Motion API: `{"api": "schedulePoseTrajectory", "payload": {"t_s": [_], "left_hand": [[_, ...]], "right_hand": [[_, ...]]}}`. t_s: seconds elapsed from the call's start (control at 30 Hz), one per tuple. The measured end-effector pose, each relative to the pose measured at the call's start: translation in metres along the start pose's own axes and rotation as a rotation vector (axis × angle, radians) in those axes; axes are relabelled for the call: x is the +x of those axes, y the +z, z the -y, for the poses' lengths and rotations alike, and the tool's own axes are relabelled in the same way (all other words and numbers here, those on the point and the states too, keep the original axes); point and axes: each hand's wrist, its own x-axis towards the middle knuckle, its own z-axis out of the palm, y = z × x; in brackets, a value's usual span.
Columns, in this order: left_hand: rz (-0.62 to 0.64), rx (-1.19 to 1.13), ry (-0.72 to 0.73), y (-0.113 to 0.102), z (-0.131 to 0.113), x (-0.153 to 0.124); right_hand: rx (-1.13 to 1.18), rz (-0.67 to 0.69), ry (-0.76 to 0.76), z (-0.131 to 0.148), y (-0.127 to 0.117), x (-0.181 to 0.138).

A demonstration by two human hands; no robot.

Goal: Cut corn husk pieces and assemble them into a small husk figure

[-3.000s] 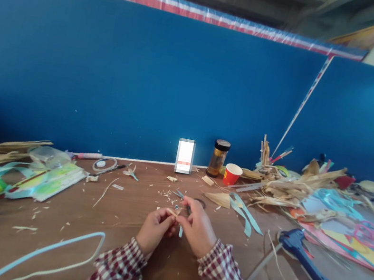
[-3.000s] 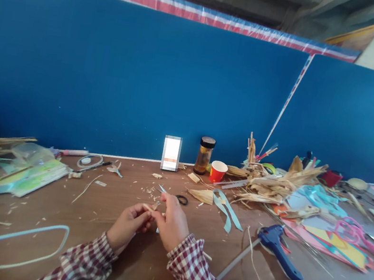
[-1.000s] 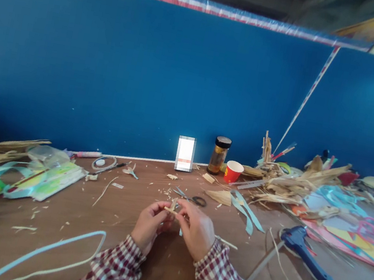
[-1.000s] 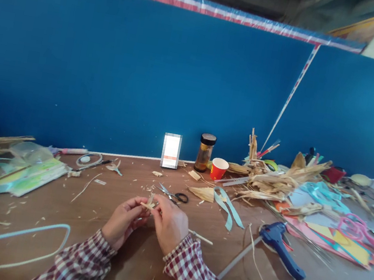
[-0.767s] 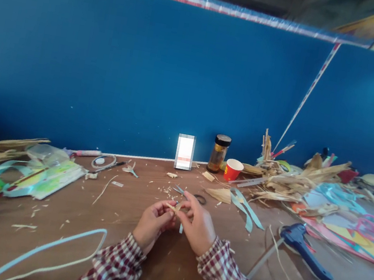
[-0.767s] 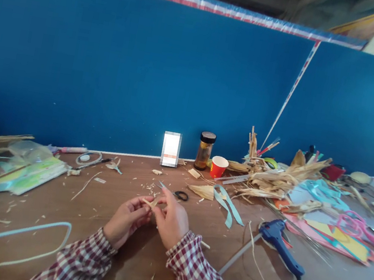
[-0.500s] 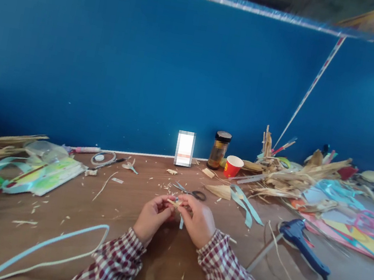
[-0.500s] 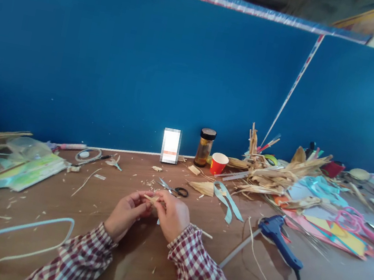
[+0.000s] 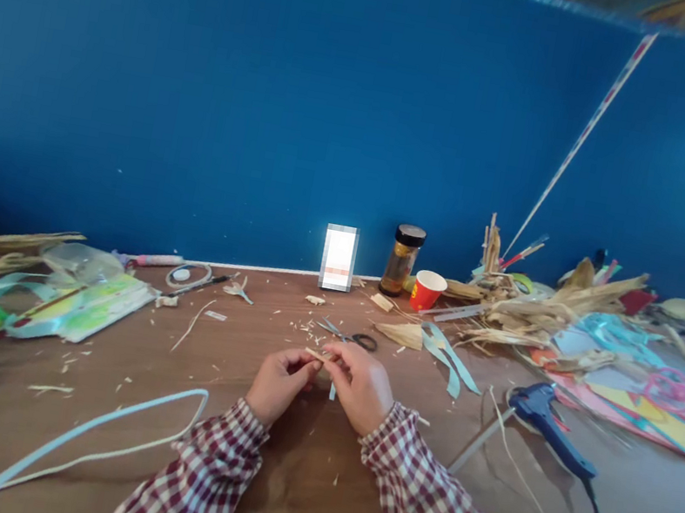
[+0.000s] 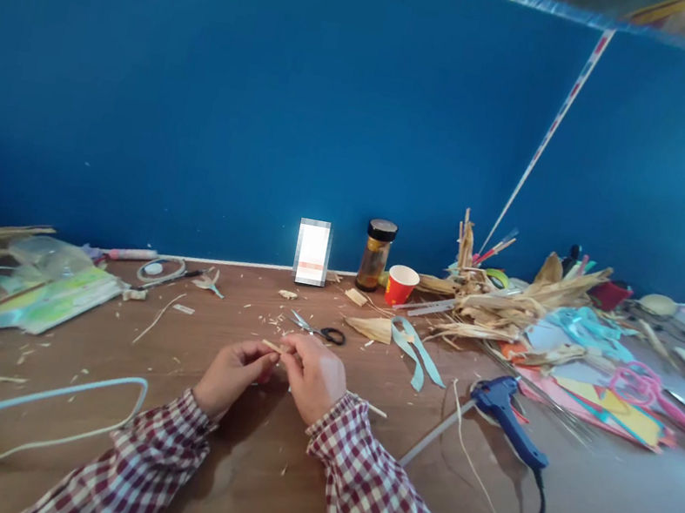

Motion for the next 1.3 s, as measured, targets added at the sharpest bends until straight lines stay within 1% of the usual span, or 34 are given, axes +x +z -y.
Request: {"api": "schedulePoseTrajectory", "payload": {"t_s": [0.1, 0.17, 0.3, 0.4, 0.6, 0.73, 0.83, 1.03, 1.17, 1.3], "left_hand": [[-0.027, -0.091, -0.066, 0.0024, -0.0007, -0.0017], [-0.020, -0.145, -0.095, 0.0039, -0.0009, -0.0028], [-0.001, -0.183, -0.095, 0.0053, -0.0002, -0.0041], [-0.005, -0.184, -0.103, 0.0052, 0.0009, -0.0044], [0.019, -0.178, -0.137, 0.0047, 0.0007, -0.0042], [-0.002, -0.176, -0.115, 0.0045, 0.0000, -0.0036], [-0.003, -0.177, -0.105, 0.0047, 0.0005, -0.0036], [0.005, -0.130, -0.128, 0.0052, 0.0041, -0.0023], [0.014, -0.102, -0.161, 0.0047, 0.0044, -0.0018], [0.009, -0.097, -0.116, 0.0050, 0.0031, -0.0024]], "right_hand": [[0.024, -0.032, 0.030, -0.0027, 0.0009, 0.0009], [0.035, -0.040, 0.046, -0.0029, 0.0013, 0.0014], [0.061, -0.012, 0.062, 0.0003, 0.0011, 0.0019], [0.078, 0.005, 0.068, 0.0028, 0.0006, 0.0022], [0.030, -0.004, 0.065, 0.0038, -0.0002, 0.0018], [0.030, 0.015, 0.062, 0.0027, -0.0001, 0.0015], [0.028, 0.028, 0.028, 0.0022, -0.0001, 0.0015], [-0.070, -0.001, -0.042, 0.0042, -0.0017, 0.0004], [-0.075, 0.000, -0.035, 0.0037, -0.0019, 0.0005], [-0.038, 0.020, 0.001, -0.0006, 0.0007, 0.0003]]}}
